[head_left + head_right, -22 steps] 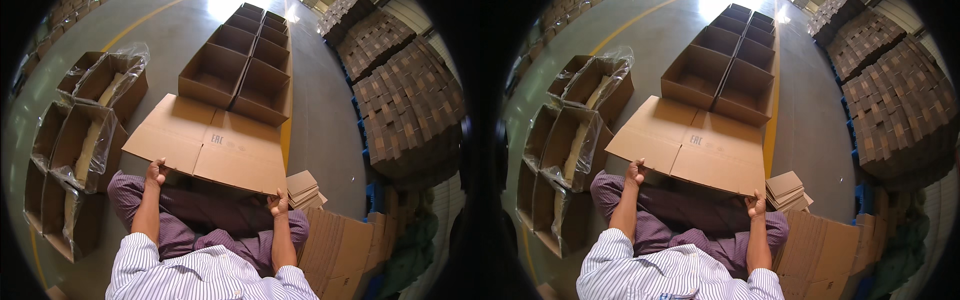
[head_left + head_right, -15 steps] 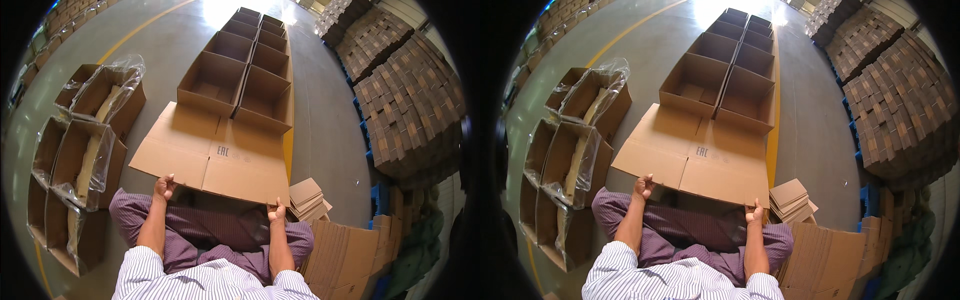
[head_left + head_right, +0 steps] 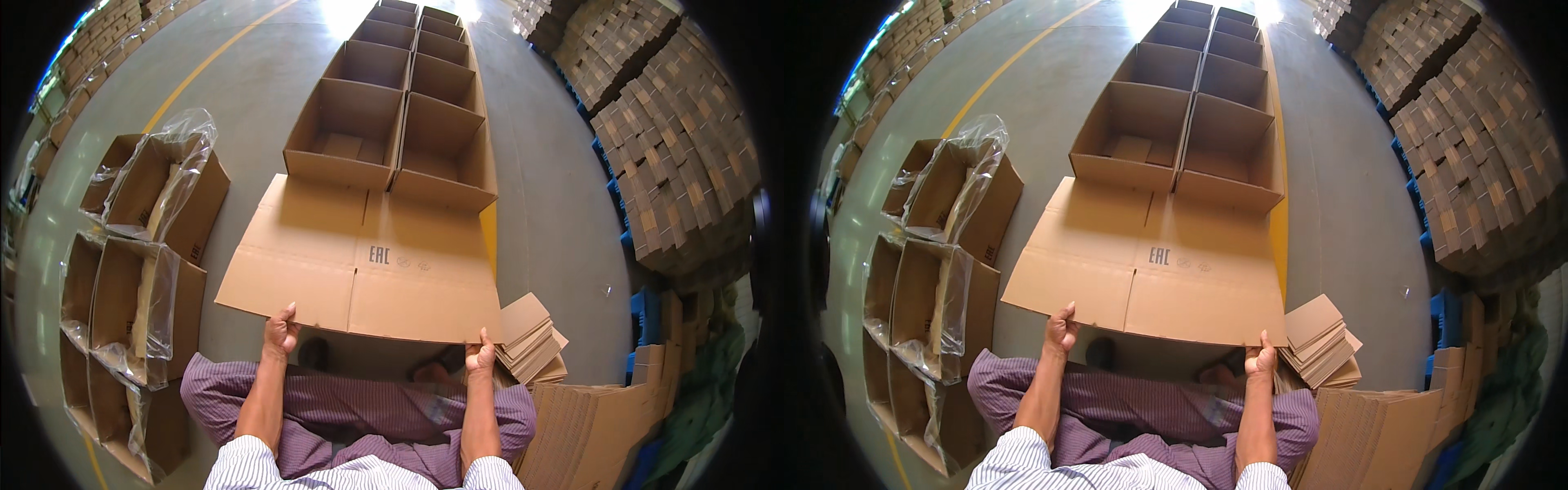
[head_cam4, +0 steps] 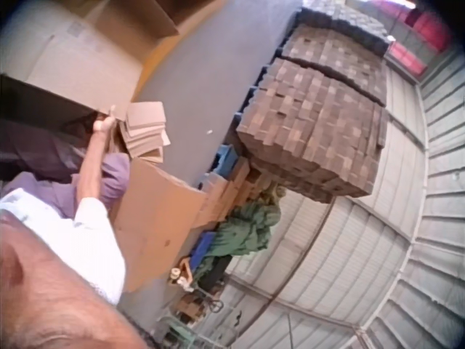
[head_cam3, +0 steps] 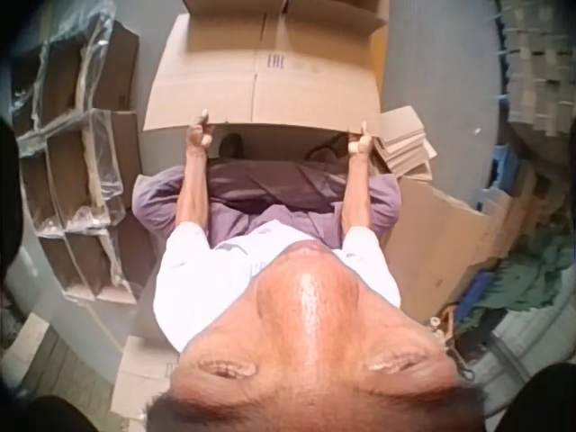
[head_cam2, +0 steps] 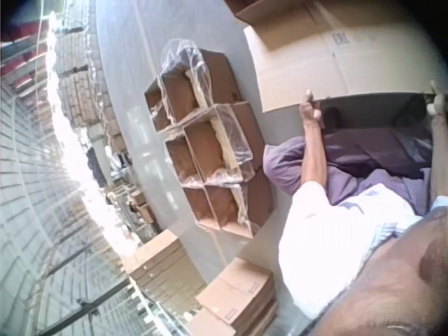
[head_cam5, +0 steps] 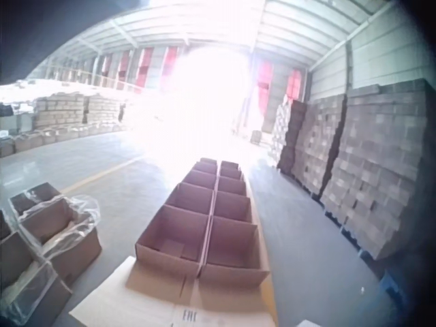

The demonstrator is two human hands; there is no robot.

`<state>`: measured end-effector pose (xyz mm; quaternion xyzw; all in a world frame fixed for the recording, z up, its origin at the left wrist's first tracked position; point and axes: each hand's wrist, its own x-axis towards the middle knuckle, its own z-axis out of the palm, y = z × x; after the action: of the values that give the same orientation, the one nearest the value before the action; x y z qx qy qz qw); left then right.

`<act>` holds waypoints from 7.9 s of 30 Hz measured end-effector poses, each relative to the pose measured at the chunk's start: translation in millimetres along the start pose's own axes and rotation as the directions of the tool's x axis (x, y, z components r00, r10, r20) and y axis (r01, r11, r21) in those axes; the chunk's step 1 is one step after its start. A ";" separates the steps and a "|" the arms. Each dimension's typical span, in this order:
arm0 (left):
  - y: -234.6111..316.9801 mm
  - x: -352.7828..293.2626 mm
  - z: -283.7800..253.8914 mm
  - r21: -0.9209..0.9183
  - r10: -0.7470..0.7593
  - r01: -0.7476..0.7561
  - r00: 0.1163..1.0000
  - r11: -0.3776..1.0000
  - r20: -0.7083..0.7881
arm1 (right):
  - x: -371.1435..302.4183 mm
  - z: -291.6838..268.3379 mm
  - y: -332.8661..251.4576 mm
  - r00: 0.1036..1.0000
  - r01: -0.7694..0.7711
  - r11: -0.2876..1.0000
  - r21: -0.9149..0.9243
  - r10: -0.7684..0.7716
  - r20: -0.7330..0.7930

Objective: The person assembles flat cardboard sheets into boxes, folds the flaps, and seals them with packing tape using a handheld dispenser. They repeat this process for multiple boxes, stacking the finished units nearby.

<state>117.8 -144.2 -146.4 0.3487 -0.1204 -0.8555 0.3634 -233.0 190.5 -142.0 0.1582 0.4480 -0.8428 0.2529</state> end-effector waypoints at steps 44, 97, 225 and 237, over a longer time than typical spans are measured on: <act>28.2 -7.0 64.2 0.453 0.133 -0.004 0.958 0.892 -0.254 | -78.9 58.3 12.1 0.848 0.399 0.525 -0.751 -0.523 0.085; -127.0 -207.9 11.5 0.625 -0.947 -0.722 0.139 -0.297 -0.289 | -20.8 -128.2 246.6 0.725 -0.629 0.770 -0.103 0.535 -0.433; 55.7 -155.4 91.5 0.909 0.287 -0.224 0.899 -0.351 0.332 | -183.6 29.6 -103.4 0.830 0.330 -0.020 -0.944 0.483 0.280; 55.9 -143.8 76.7 0.823 0.358 -0.150 0.847 -0.548 0.393 | -145.9 93.6 -36.1 0.668 0.648 0.239 -0.723 0.280 0.690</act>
<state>166.2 -85.9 8.3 0.4894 -0.8445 -0.1829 0.1177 -137.4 170.8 5.7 -0.4282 0.7389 -0.4036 0.3284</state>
